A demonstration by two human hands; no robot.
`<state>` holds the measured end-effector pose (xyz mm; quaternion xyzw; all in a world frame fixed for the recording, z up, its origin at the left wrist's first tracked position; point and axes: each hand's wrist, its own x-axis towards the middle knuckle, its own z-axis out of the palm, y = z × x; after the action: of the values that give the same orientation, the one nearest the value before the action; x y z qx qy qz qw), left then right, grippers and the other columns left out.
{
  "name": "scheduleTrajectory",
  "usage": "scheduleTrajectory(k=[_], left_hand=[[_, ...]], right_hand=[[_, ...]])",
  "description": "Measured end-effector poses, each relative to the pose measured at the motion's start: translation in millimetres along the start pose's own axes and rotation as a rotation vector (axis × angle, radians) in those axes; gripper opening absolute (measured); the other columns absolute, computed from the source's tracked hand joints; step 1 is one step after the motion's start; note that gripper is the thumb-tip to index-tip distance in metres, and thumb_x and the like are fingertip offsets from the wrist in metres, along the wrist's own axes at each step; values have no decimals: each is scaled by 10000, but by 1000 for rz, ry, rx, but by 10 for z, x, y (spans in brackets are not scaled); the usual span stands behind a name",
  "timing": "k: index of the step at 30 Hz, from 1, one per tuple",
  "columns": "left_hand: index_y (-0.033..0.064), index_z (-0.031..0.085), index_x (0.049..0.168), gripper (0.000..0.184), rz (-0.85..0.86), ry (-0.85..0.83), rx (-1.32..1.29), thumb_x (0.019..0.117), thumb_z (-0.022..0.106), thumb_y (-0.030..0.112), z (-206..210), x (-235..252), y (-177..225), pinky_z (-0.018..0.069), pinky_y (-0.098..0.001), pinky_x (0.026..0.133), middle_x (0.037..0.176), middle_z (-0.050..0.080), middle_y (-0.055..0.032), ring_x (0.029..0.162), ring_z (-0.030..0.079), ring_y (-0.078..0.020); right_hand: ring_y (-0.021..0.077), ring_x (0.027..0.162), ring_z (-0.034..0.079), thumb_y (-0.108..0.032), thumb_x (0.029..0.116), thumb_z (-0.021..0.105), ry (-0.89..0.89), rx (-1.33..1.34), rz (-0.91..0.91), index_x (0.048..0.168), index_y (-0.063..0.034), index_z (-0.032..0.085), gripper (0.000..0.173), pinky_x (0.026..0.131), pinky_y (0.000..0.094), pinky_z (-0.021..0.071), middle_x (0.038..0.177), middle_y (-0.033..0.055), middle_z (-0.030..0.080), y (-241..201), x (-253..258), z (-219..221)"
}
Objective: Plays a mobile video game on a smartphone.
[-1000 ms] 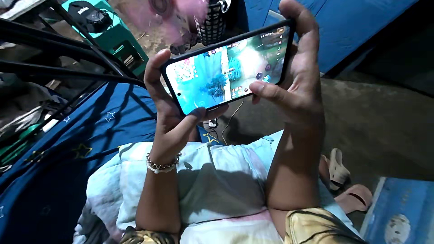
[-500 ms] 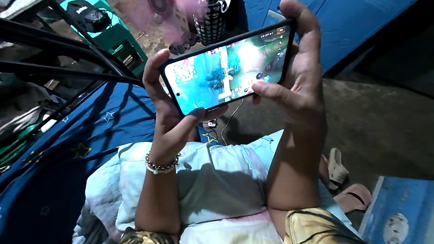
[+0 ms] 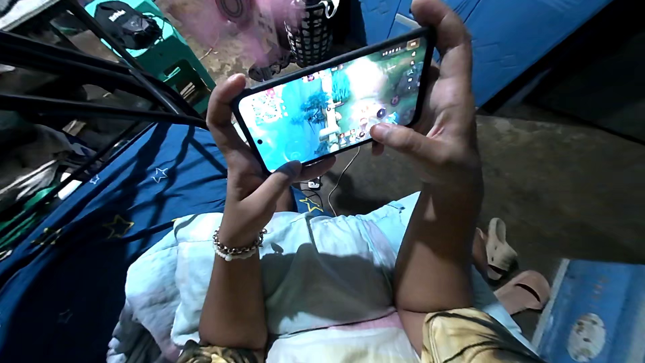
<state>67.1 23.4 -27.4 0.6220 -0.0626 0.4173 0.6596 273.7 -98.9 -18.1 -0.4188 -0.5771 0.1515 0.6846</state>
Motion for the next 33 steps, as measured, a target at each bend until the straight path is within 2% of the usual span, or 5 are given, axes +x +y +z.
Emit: scheduleTrajectory(k=[5,11,20,24,33], left_hand=[[229,160,1532,923,7,-10,6,845,666,-123,-5,0,-2,603,-434,945,1465,440,-34,1274,573,-233],[241,150,1533,934,-6,-13,-19,843,651,-141,-4,-5,1,617,-460,919,1463,438,-43,1269,579,-254],[239,143,1531,956,11,-4,57,831,674,-136,6,-3,5,626,-448,911,1462,425,-35,1270,578,-239],[230,150,1523,955,28,17,103,823,682,-142,31,0,9,622,-414,925,1454,432,-24,1265,583,-214],[223,134,1515,969,48,22,145,814,701,-132,38,0,5,610,-382,949,1447,438,1,1263,582,-185]], right_hand=[[182,1086,648,-107,812,788,11,-13,-12,1544,32,152,979,721,308,644,1414,132,462,13,6,2],[174,1254,579,-154,766,852,20,-40,-28,1538,67,144,1071,997,333,584,1437,151,439,18,9,15],[182,1279,559,-170,679,903,62,-133,-36,1534,72,174,1150,1024,325,566,1461,179,405,25,29,56],[133,1312,521,-147,681,887,59,-235,31,1568,-19,172,1146,1015,256,549,1500,125,363,-45,1,86],[133,1331,498,-182,660,914,80,-277,24,1565,-9,178,1179,1041,246,525,1500,137,356,-42,-1,127]])
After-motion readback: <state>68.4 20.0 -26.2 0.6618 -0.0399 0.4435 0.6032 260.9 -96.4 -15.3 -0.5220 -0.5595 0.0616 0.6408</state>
